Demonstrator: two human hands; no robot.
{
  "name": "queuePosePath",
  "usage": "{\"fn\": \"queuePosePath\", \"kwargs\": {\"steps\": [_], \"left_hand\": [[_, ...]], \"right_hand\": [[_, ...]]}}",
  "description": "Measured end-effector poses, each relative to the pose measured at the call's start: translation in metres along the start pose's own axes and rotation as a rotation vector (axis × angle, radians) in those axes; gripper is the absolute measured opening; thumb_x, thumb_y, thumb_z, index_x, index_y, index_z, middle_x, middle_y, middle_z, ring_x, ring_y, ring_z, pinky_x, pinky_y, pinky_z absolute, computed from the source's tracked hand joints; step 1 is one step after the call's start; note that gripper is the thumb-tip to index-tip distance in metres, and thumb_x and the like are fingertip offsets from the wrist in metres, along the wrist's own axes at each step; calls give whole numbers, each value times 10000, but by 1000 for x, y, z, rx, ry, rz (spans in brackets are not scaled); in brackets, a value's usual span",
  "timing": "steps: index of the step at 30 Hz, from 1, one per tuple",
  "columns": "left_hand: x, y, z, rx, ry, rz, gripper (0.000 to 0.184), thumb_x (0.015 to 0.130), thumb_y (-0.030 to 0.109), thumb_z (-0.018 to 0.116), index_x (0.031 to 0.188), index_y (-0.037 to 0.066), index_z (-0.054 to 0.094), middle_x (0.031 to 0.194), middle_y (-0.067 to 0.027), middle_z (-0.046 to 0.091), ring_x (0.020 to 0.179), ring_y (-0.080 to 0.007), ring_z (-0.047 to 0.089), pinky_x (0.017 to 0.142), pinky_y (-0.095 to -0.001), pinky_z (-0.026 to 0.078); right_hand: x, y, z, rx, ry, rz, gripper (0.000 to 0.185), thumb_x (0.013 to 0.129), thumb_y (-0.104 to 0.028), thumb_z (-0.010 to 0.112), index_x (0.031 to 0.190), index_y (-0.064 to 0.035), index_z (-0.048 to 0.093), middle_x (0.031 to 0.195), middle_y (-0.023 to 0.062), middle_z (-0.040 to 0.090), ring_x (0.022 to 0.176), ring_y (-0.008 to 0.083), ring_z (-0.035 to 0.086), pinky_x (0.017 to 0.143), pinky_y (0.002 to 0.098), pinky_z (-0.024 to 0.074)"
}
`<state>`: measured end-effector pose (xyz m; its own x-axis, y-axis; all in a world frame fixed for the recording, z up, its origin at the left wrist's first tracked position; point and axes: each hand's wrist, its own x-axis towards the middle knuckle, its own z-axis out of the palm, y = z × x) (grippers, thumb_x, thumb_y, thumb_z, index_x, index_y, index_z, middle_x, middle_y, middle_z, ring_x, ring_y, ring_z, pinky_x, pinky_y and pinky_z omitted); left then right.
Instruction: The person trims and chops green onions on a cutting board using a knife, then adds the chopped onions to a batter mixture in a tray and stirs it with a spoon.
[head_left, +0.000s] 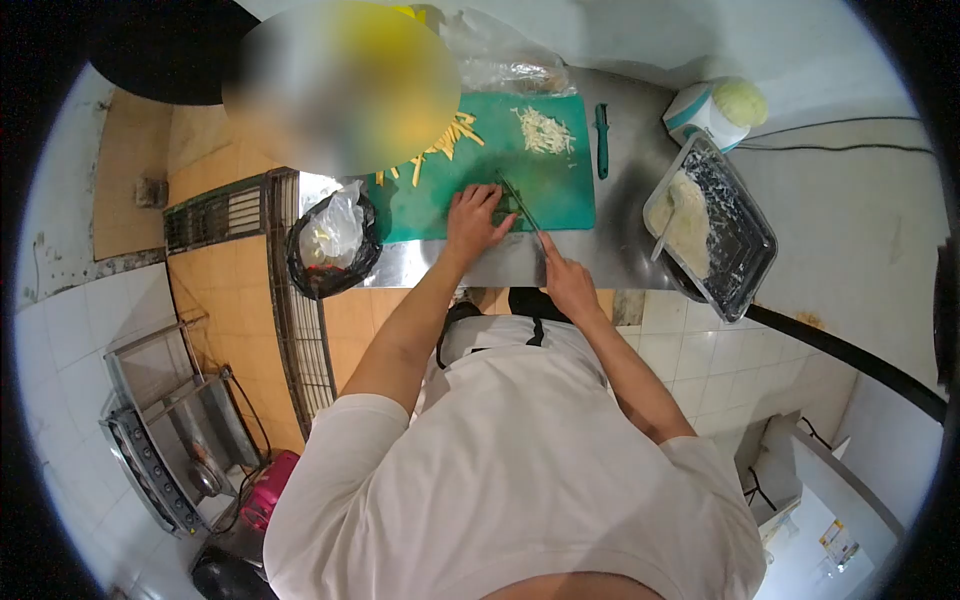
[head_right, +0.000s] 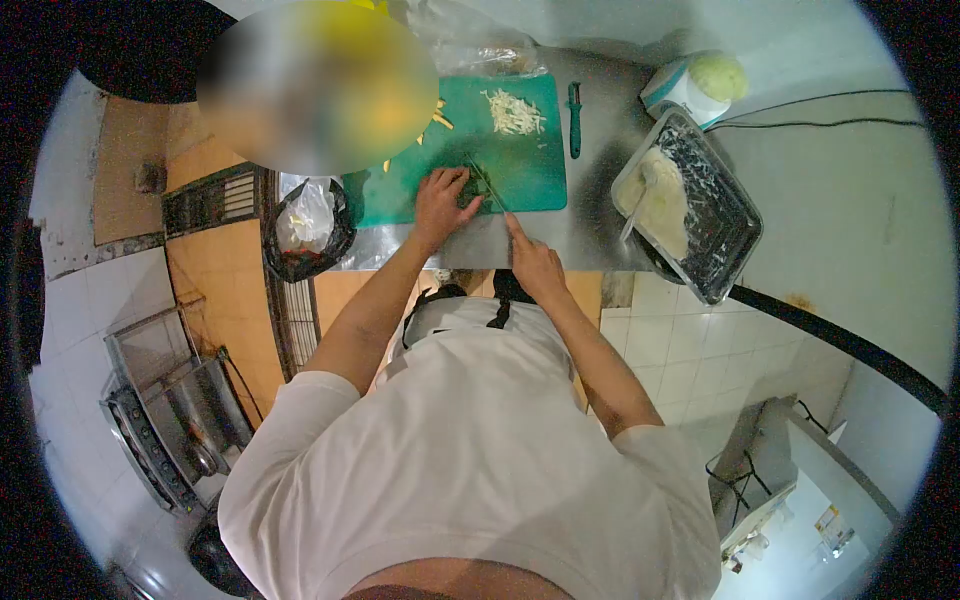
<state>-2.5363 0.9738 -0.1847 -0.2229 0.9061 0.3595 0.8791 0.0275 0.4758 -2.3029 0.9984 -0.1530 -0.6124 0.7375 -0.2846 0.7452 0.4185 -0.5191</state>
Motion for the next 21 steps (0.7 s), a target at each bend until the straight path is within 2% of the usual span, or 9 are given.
{"fn": "queuePosePath", "kwargs": {"steps": [4,11,17,21], "left_hand": [[-2,-5,9,25,21,25,331,797,232,766,1075,58,714,1118,-38,664,1063,-247,600,867,-423,473],[-11,-5,35,46,57,-39,123,841,149,709,935,87,758,1096,-26,712,1028,-230,622,839,-403,478],[-6,-11,28,79,102,60,91,854,123,686,923,91,737,1025,-37,725,971,-218,640,830,-382,473],[-6,-13,29,-1,75,-26,94,846,113,697,929,86,732,972,-48,716,954,-236,637,835,-383,473]], "right_hand": [[17,-13,-3,-10,-9,-22,593,998,-136,490,1554,-234,305,746,287,648,701,494,639,661,587,494],[37,-19,-11,-64,-55,-24,592,1010,-153,477,1561,-251,285,755,259,652,707,479,642,676,570,507],[5,14,-20,-88,-67,-11,610,1010,-175,476,1568,-293,261,828,256,680,744,477,667,705,572,545],[-9,16,-23,-8,-43,-33,588,1014,-177,467,1566,-263,285,829,268,678,740,482,661,703,583,533]]}}
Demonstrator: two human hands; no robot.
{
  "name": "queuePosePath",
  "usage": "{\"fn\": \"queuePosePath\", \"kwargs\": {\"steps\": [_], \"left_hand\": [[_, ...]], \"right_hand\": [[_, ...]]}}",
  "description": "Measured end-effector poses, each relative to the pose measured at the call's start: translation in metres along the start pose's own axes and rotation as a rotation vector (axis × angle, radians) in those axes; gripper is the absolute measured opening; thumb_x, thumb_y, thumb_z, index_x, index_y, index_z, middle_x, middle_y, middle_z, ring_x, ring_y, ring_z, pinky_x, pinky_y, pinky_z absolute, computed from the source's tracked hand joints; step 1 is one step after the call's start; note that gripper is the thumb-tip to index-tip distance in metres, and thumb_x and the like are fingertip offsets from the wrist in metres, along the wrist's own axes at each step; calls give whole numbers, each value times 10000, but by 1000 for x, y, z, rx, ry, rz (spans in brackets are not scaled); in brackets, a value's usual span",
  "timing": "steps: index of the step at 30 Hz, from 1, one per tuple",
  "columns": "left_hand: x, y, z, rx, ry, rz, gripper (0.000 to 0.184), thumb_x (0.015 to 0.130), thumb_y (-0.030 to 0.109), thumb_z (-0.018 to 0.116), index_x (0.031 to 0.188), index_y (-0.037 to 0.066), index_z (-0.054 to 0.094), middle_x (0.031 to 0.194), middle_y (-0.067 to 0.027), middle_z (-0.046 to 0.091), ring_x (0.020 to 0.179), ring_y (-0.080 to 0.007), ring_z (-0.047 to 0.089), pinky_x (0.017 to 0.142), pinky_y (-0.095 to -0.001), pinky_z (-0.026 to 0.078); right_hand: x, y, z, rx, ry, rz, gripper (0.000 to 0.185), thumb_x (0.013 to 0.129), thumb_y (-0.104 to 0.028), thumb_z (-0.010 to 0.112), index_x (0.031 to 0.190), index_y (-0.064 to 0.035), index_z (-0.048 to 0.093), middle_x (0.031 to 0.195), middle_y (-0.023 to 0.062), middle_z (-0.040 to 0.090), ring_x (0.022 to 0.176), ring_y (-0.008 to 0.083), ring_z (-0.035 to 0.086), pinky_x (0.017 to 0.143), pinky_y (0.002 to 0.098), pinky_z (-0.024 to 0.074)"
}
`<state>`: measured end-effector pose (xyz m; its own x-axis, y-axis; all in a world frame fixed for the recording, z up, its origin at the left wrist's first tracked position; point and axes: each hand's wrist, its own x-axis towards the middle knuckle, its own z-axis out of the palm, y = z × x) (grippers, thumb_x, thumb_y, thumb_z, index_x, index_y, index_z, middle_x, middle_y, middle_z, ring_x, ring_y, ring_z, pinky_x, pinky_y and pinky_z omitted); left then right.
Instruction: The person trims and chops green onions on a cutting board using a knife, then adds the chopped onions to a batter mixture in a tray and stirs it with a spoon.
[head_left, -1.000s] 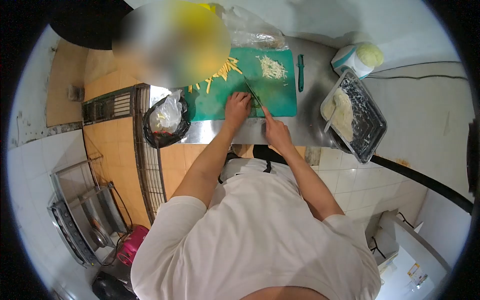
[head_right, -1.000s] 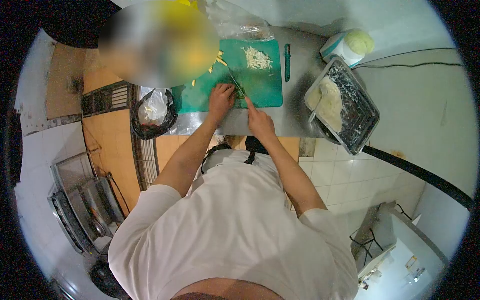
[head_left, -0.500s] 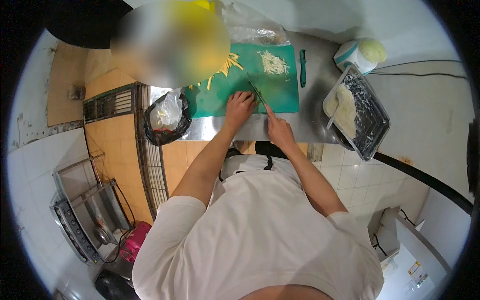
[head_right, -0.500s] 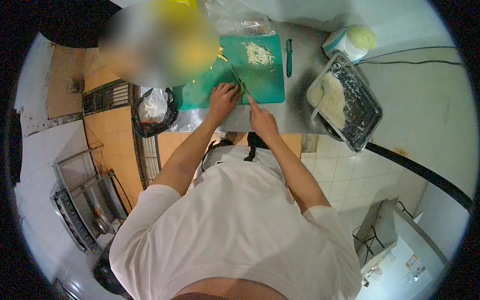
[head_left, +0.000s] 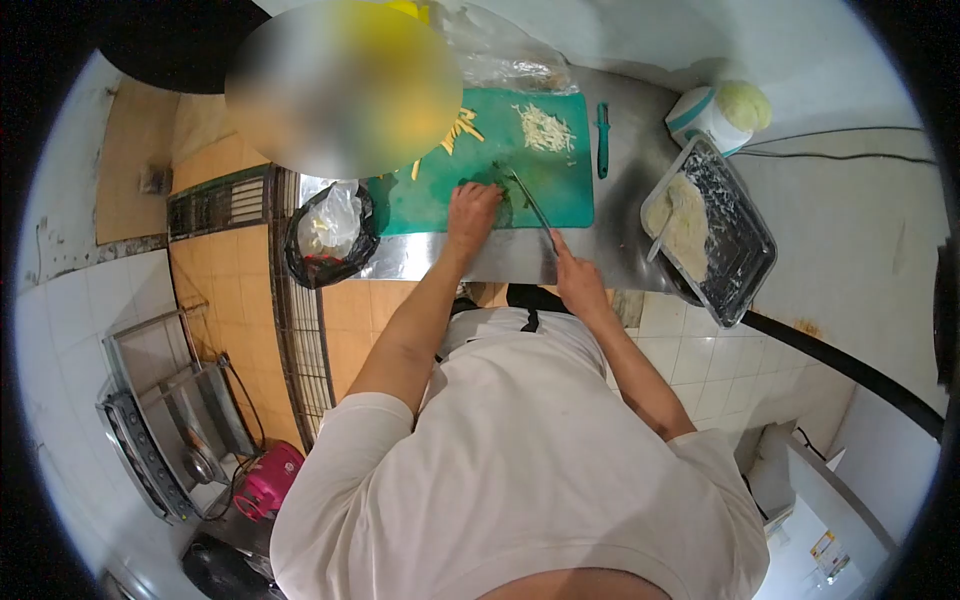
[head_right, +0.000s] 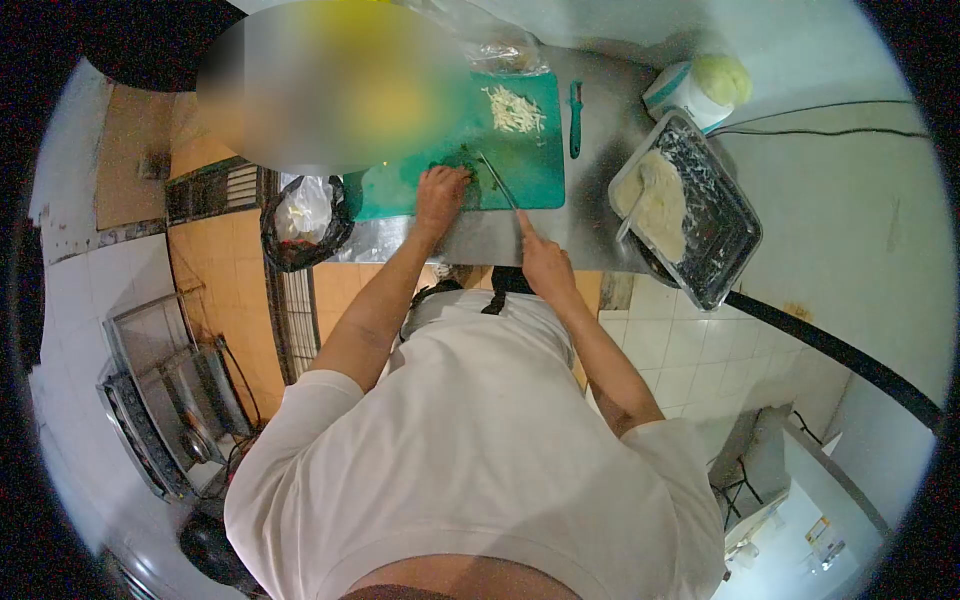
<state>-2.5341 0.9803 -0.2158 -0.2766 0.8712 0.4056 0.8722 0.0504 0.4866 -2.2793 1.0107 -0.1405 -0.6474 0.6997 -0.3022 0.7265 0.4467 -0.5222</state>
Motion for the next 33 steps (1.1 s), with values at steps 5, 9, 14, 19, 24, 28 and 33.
{"fn": "queuePosePath", "kwargs": {"steps": [5,9,14,19,24,28,33], "left_hand": [[-2,-5,11,-174,72,-84,114,825,89,720,933,64,742,931,-69,698,911,-272,629,843,-412,488],[1,0,6,-176,45,-144,121,817,61,723,934,40,741,934,-92,694,899,-299,630,809,-412,515],[8,2,2,-189,71,-171,111,820,49,722,927,24,732,917,-103,685,868,-317,636,756,-415,538],[8,-1,6,-167,47,-176,165,802,17,724,966,25,735,971,-134,691,914,-332,653,816,-414,542],[8,4,8,-151,99,-217,158,795,6,724,952,20,730,974,-146,686,916,-339,651,811,-417,545],[11,6,5,-154,101,-257,96,809,22,714,905,12,714,946,-134,676,883,-330,633,779,-418,535],[13,2,3,-168,121,-203,75,807,20,695,881,12,706,940,-126,675,871,-325,623,773,-415,535]], "right_hand": [[7,-23,-4,70,18,-47,568,1014,-178,463,1560,-218,312,801,273,667,718,484,650,689,583,520],[12,-24,-1,60,27,-70,571,1013,-175,463,1562,-219,315,798,281,660,720,483,648,691,577,518],[10,-24,-10,89,36,-41,607,974,-110,525,1550,-178,349,793,273,653,731,464,638,681,547,488],[8,-26,-13,86,14,-53,587,1009,-175,479,1568,-229,309,798,276,656,738,470,652,705,566,521],[10,-29,-10,116,39,-86,604,995,-160,503,1565,-229,317,793,271,655,722,467,650,691,563,524],[13,-30,-12,116,47,-85,590,997,-161,504,1558,-222,332,786,278,656,722,471,650,689,569,516],[16,-29,-12,206,50,-12,571,998,-139,499,1548,-181,350,780,293,648,746,486,637,699,557,484]]}}
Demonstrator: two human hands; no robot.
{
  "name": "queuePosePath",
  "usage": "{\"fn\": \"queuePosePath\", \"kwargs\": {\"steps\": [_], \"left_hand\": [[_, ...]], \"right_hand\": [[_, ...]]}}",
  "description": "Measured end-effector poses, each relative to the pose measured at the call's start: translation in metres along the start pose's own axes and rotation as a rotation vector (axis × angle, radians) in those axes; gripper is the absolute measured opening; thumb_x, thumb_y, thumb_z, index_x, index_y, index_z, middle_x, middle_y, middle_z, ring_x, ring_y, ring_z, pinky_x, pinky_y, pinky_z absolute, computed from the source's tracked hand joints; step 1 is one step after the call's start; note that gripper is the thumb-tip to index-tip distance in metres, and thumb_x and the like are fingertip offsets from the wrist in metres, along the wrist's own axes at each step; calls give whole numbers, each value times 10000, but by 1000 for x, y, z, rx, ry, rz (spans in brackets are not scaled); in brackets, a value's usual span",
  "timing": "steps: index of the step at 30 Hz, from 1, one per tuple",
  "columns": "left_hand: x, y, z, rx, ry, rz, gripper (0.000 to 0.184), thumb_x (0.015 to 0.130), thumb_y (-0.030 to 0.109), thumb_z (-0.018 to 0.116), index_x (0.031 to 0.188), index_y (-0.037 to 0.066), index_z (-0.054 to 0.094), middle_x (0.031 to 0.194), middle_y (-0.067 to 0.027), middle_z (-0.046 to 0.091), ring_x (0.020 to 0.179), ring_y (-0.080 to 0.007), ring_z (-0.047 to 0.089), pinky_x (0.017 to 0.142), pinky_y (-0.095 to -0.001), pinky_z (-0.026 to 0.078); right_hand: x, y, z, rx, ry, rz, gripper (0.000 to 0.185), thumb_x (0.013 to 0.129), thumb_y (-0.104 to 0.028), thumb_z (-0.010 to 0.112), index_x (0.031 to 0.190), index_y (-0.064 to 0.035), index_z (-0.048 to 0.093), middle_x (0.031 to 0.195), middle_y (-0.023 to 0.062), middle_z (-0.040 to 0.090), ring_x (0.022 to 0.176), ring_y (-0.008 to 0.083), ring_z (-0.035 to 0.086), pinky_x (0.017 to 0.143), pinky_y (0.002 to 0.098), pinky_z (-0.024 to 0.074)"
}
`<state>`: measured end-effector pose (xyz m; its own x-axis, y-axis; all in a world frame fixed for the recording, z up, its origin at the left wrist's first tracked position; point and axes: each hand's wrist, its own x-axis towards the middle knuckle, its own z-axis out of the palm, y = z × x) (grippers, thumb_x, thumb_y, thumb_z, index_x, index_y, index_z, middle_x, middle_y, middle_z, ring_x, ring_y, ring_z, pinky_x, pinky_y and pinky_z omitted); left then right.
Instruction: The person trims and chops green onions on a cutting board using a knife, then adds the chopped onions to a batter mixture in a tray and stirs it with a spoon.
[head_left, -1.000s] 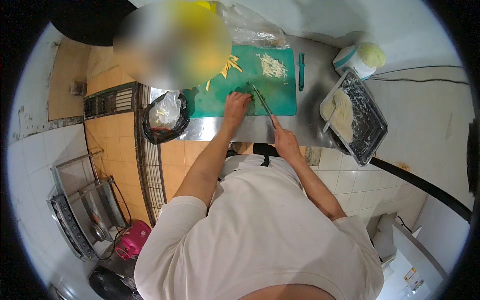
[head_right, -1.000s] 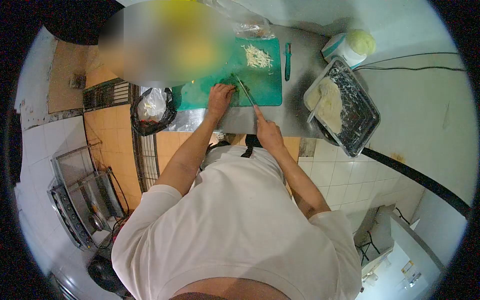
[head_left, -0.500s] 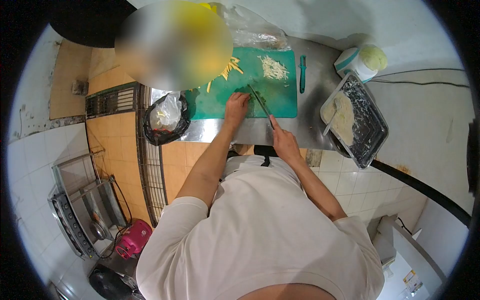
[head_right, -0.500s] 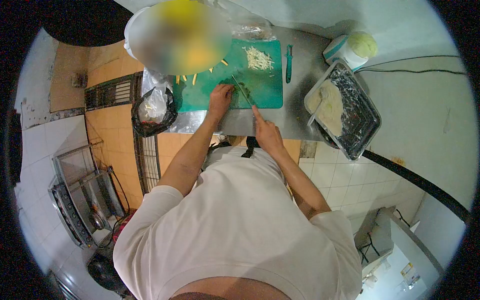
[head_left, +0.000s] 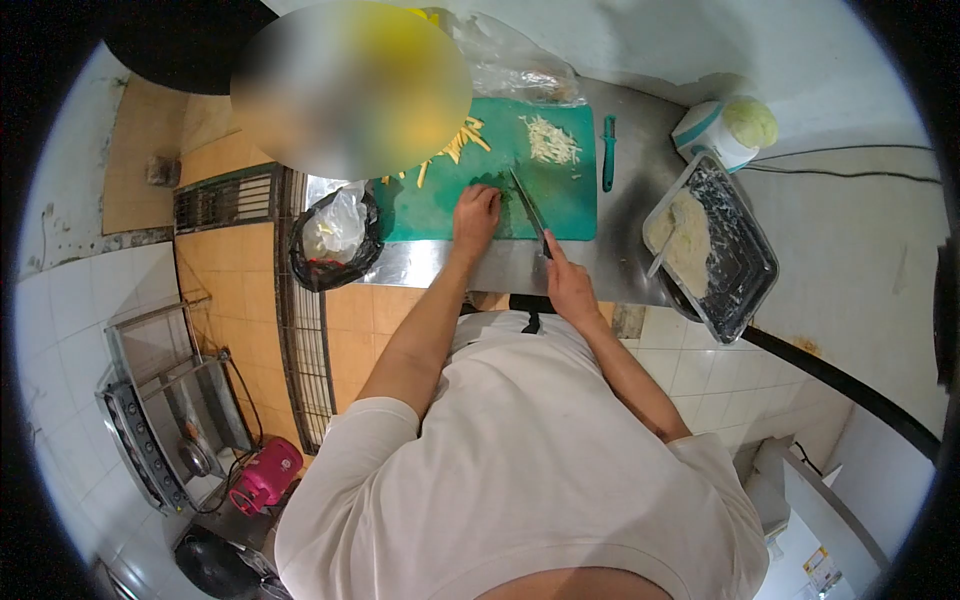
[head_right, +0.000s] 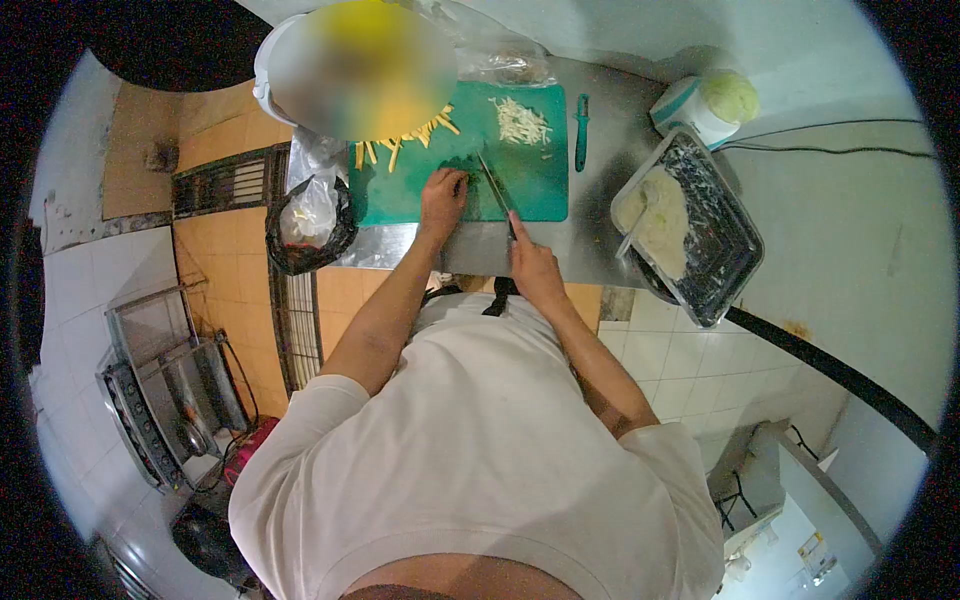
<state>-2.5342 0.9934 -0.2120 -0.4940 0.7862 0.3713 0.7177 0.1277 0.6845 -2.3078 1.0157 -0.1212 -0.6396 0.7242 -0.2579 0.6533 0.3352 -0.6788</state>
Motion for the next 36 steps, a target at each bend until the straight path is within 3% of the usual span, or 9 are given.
{"fn": "queuePosePath", "kwargs": {"steps": [7,14,22,36], "left_hand": [[-2,7,-3,138,-53,97,163,839,72,696,994,27,719,988,-135,664,921,-338,623,815,-422,533],[-5,3,-4,169,-73,73,173,815,117,719,977,61,734,922,-73,625,904,-294,613,775,-416,536],[-4,-9,-1,122,-102,94,180,798,69,695,970,77,749,875,-52,625,898,-272,614,772,-407,481],[1,-6,-8,115,-154,101,194,790,42,655,960,87,736,874,-54,626,908,-275,609,777,-418,468]], "right_hand": [[-1,-2,-9,48,-5,48,568,1004,-141,496,1550,-197,350,793,291,650,768,487,635,719,543,478],[1,2,-3,-31,-10,-104,593,986,-128,515,1551,-212,354,802,287,653,727,485,632,715,551,485],[8,8,-3,-169,-59,-111,581,985,-126,518,1541,-211,371,737,260,636,687,466,627,671,550,486],[9,-2,-11,-148,-151,-40,576,987,-134,503,1537,-214,348,766,303,638,739,493,633,699,569,481]]}}
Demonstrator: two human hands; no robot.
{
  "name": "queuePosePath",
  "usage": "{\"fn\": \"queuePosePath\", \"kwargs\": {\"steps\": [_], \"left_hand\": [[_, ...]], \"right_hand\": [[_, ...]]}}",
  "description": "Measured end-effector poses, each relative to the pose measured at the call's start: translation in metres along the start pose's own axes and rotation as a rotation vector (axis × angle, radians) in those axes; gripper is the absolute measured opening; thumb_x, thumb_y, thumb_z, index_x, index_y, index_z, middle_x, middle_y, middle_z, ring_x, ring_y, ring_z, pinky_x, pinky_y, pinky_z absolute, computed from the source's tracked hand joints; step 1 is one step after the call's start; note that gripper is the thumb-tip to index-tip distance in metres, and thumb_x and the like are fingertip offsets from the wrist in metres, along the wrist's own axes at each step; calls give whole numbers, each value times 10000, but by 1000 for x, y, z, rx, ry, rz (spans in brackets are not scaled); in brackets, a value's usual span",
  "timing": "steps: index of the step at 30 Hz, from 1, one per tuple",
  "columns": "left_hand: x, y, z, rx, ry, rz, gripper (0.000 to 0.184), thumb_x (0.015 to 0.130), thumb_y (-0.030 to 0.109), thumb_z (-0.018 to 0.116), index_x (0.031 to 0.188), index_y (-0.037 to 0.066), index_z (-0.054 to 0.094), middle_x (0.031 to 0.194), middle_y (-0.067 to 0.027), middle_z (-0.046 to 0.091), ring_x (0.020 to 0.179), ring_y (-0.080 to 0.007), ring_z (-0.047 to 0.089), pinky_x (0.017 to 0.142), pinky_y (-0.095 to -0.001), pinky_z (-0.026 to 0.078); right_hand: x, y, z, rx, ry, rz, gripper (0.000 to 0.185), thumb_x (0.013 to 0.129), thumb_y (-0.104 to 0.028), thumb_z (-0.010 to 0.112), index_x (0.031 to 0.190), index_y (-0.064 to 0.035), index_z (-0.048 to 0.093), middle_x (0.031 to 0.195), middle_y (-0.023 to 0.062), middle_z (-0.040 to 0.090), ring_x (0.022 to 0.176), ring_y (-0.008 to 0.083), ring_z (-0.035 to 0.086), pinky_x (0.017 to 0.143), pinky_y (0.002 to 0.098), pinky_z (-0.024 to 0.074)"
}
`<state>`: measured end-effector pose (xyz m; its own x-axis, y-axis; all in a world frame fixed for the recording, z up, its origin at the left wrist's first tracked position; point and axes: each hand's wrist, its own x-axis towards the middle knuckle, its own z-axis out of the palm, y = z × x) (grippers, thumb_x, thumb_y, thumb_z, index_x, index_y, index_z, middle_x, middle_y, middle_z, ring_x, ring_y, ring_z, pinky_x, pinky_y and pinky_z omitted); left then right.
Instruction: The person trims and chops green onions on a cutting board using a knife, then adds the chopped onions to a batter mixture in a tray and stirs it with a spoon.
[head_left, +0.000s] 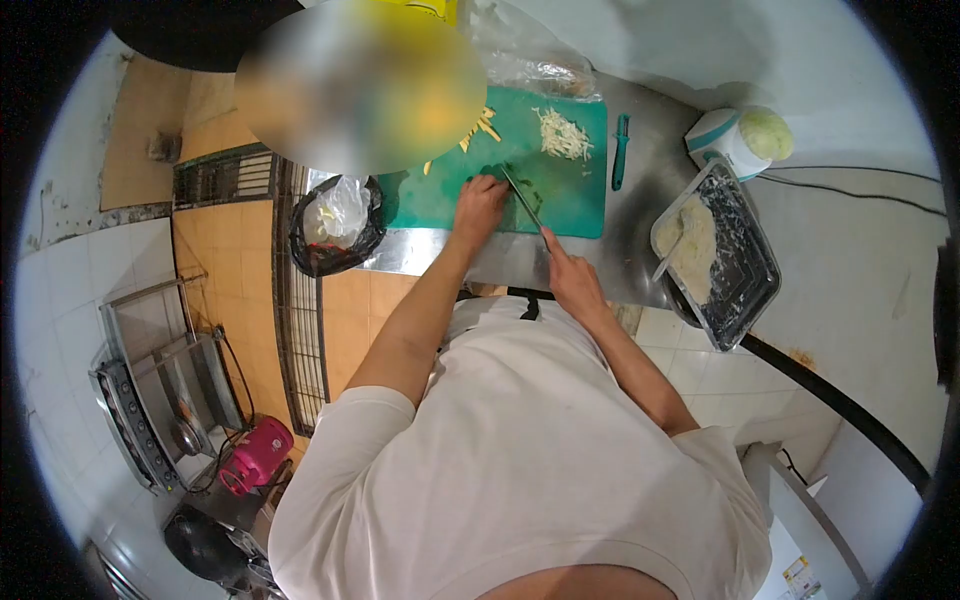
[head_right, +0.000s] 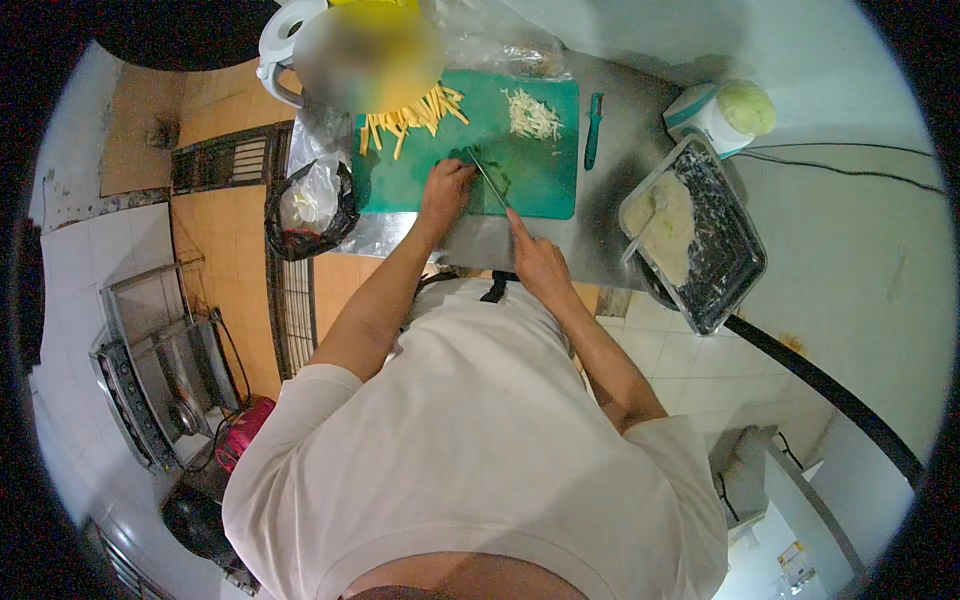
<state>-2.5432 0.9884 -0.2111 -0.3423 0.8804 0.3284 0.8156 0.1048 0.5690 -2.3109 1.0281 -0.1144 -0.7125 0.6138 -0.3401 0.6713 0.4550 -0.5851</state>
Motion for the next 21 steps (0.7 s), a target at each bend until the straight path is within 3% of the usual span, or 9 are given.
{"fn": "queuePosePath", "kwargs": {"steps": [4,13,21], "left_hand": [[2,-2,4,9,-19,5,192,782,25,640,945,74,728,900,-61,638,913,-282,610,797,-416,474],[2,1,-2,-50,0,23,190,790,22,646,953,71,733,898,-64,643,908,-294,613,796,-427,480],[-2,-8,7,-123,61,29,152,780,-5,675,907,56,731,878,-66,638,868,-299,605,775,-428,488]], "right_hand": [[12,5,13,-53,34,-35,606,999,-155,496,1558,-251,282,725,290,646,672,513,634,659,609,507],[46,5,32,-15,117,-77,566,1005,-156,485,1541,-226,317,726,314,631,708,533,623,684,607,492],[-21,10,16,-12,31,17,533,1029,-199,446,1545,-239,318,724,305,643,680,523,639,674,621,511]]}}
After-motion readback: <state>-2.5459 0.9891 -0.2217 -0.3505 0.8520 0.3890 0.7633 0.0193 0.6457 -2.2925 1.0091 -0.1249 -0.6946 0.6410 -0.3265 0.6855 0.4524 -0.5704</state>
